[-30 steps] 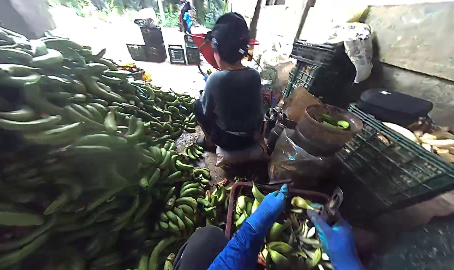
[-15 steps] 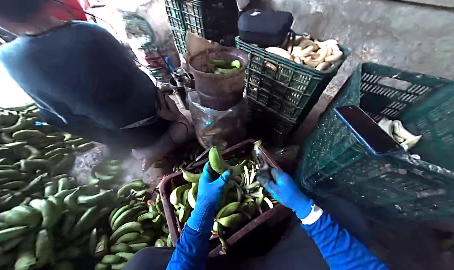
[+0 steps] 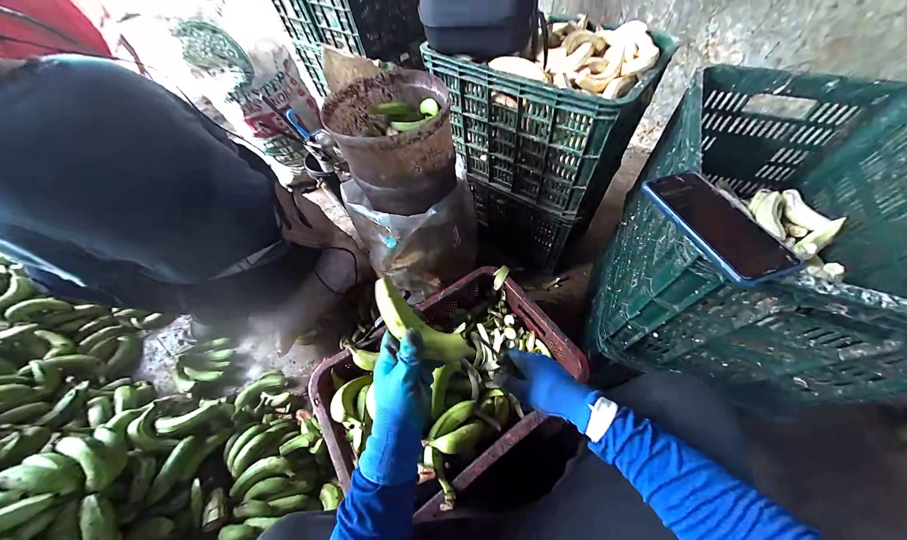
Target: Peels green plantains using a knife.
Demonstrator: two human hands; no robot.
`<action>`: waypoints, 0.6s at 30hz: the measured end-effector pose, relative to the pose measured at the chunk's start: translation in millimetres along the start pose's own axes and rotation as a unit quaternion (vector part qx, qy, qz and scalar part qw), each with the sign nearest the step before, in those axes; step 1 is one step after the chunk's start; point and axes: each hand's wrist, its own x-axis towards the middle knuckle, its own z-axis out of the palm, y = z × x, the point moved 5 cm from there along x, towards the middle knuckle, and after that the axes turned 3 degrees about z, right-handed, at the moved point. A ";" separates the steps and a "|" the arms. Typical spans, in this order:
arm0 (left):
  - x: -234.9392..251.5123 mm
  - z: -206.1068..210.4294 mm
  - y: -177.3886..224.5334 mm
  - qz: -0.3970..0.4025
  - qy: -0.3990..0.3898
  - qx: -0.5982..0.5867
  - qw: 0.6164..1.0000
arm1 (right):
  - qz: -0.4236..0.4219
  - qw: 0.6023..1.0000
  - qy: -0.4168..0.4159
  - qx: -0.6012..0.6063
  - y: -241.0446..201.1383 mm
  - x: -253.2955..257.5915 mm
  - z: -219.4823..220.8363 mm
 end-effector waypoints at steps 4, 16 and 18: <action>-6.4 -19.3 -22.2 -0.101 0.082 -0.021 0.991 | -0.107 0.988 0.102 0.030 -28.2 -13.6 -15.9; -21.3 -3.9 -46.6 -0.197 0.033 0.025 0.980 | -0.198 0.972 0.110 -0.063 -48.4 -19.3 10.2; -20.3 -0.9 -46.5 -0.179 0.022 0.101 0.978 | -0.120 0.979 0.145 -0.074 -38.2 -4.9 -5.7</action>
